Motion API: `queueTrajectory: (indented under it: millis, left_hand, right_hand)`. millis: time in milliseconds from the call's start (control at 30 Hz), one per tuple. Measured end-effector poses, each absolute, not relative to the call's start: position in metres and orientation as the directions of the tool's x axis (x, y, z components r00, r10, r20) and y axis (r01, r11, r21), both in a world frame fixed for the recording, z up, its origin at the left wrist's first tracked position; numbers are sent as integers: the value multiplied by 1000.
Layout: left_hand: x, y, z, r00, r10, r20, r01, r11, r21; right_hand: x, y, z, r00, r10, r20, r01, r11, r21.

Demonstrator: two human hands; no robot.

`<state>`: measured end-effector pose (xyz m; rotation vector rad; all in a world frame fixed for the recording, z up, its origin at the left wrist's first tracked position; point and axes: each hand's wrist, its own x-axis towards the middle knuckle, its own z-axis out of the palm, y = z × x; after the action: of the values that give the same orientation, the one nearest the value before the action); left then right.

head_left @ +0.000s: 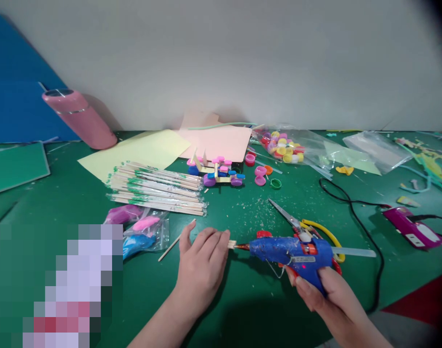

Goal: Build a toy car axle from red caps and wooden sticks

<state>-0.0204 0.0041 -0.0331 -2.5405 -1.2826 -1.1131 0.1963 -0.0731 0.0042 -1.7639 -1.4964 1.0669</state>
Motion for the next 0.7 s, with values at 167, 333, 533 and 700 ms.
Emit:
queueTrajectory:
  millis: [167,333,533,700]
  left_hand:
    - [-20,4,-32,381,658,650,720,-652,237]
    - [-20,4,-33,375,661,650,724,-647,240]
    - [-19,3,-33,379,651,657,717,-656,236]
    - [-19,3,-33,377,652,658,716,-656,239]
  right_hand:
    - [196,-76,3,67,980,-186,531,-193,-825]
    - [198,-74,4,70,974,-216,499,-222,-838]
    - [199,-73,3,102,961,-256,438,-274,-856]
    - [198,-71,3,101,956,-275,446,-291,-847]
